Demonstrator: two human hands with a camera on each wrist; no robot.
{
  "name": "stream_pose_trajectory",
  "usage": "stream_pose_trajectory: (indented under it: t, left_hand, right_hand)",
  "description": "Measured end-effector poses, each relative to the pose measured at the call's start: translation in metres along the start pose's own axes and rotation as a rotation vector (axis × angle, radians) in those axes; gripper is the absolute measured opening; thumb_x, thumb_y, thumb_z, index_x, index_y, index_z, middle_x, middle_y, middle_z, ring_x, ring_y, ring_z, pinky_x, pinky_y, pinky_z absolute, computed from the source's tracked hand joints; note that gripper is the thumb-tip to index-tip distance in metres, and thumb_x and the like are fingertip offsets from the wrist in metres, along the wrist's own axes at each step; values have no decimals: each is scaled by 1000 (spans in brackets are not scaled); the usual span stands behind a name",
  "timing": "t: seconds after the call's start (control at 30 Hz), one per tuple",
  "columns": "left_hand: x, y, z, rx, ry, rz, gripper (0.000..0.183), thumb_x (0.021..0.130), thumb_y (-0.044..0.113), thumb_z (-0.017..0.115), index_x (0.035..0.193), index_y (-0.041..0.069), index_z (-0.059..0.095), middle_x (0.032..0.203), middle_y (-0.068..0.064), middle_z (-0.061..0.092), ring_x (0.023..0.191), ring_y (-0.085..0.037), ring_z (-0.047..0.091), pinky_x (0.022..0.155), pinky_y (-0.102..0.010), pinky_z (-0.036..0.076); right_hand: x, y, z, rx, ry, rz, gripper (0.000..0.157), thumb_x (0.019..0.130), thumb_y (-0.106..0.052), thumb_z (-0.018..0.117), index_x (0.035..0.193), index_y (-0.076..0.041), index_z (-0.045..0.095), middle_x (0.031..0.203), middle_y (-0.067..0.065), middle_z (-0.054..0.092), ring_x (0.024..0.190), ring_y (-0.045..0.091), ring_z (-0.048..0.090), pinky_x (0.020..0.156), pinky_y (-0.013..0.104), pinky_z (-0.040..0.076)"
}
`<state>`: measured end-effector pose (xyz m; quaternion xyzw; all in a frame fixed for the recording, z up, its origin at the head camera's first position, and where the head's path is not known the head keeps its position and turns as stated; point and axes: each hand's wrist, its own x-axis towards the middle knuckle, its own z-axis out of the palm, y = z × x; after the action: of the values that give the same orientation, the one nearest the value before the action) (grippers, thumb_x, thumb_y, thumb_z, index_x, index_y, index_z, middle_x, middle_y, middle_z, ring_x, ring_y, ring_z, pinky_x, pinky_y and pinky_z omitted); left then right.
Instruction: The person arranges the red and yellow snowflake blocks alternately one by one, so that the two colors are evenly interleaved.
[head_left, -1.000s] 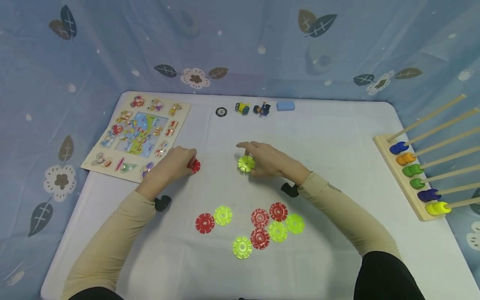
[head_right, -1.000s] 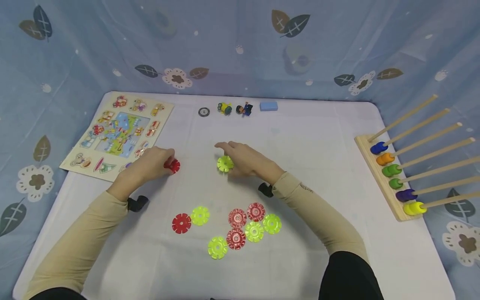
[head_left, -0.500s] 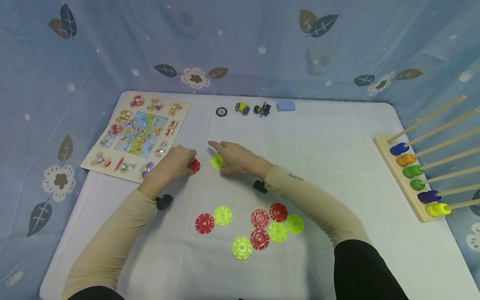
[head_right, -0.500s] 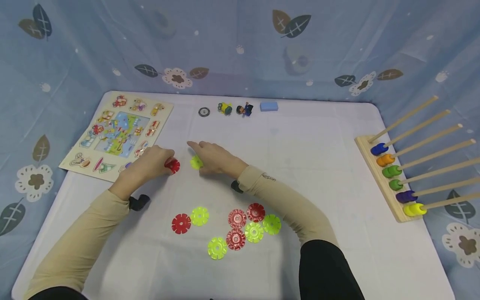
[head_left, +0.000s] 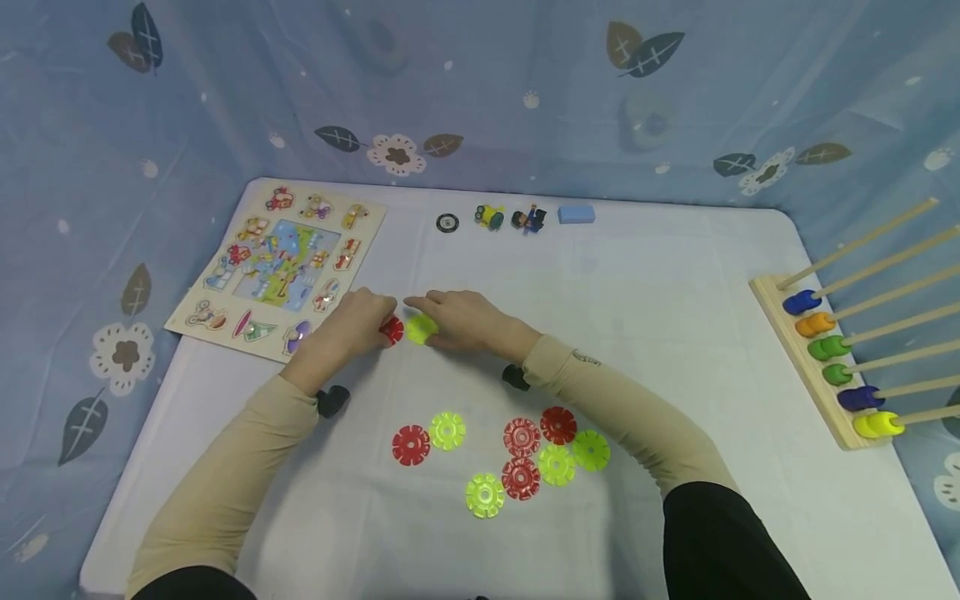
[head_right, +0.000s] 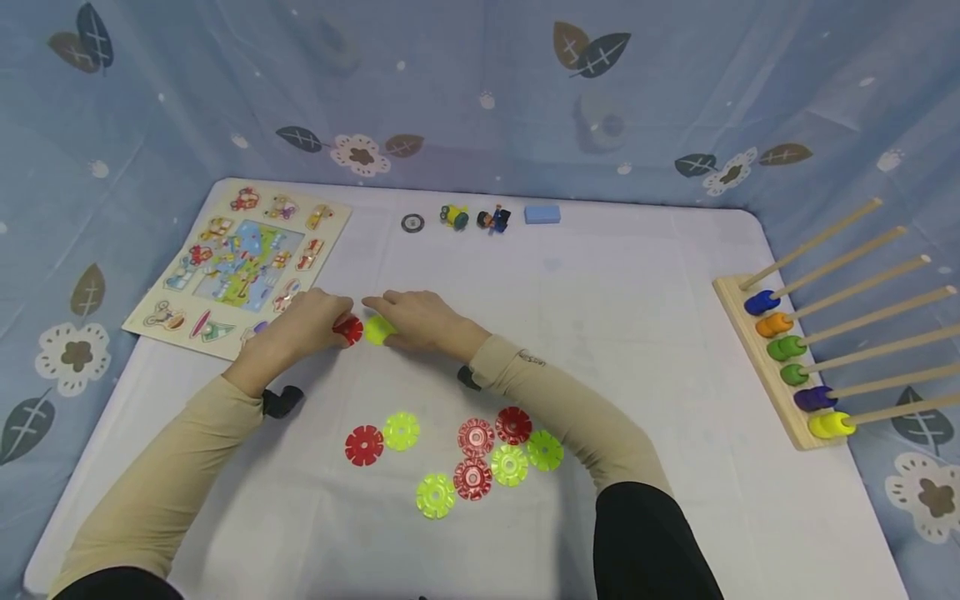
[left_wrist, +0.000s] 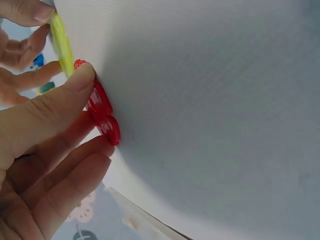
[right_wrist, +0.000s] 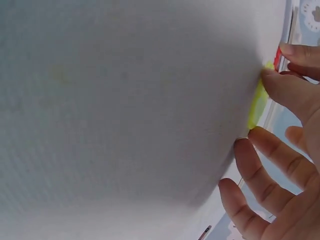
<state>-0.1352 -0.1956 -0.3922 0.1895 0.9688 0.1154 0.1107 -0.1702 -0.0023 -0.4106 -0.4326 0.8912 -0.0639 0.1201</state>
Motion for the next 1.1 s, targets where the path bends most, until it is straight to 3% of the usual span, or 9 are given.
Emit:
stream_pose_trajectory:
  t: [0.13,0.3,0.5,0.77,0.93,1.1]
  left_hand:
    - [0,2,0,16,9,-6,27,68,7,84,78,3,60,66,-7,60,65,-22,55,63,-34,45]
    - [0,5,-1,31,24,0,28,66,7,85,76,2,59,65,-7,59,64,-23,55,62,-35,45]
    - [0,8,-4,38,19,-21,26,67,4,84,79,1,61,68,-9,61,67,-24,57,64,-35,47]
    - [0,9,-4,64,20,-21,25,68,4,83,81,0,61,69,-11,63,67,-25,58,64,-37,48]
    - [0,9,-2,64,23,-17,26,68,5,84,81,0,61,70,-11,63,67,-25,59,64,-37,48]
    - [-1,10,-2,63,20,-19,25,69,5,83,82,0,62,71,-11,64,67,-24,58,63,-36,47]
  right_hand:
    - [-2,2,-2,-17,-7,-16,65,89,-39,66,146,-20,40,123,1,62,97,16,65,84,32,53]
    - [-17,13,-9,12,-12,-16,53,91,-40,64,138,-20,52,127,-1,61,112,15,62,92,35,51]
    - [-54,33,-23,56,11,-42,45,89,-34,67,129,-14,60,118,5,66,104,19,65,90,38,52]
    - [-110,56,-29,88,-31,29,39,88,-30,69,124,-14,64,112,3,70,102,20,67,91,41,51]
    - [-139,58,-20,124,-71,46,40,83,-30,74,120,-17,67,110,1,70,101,19,67,90,41,52]
    - [-163,49,-12,125,-136,-17,42,80,-30,78,119,-19,67,115,-1,67,101,18,65,90,41,52]
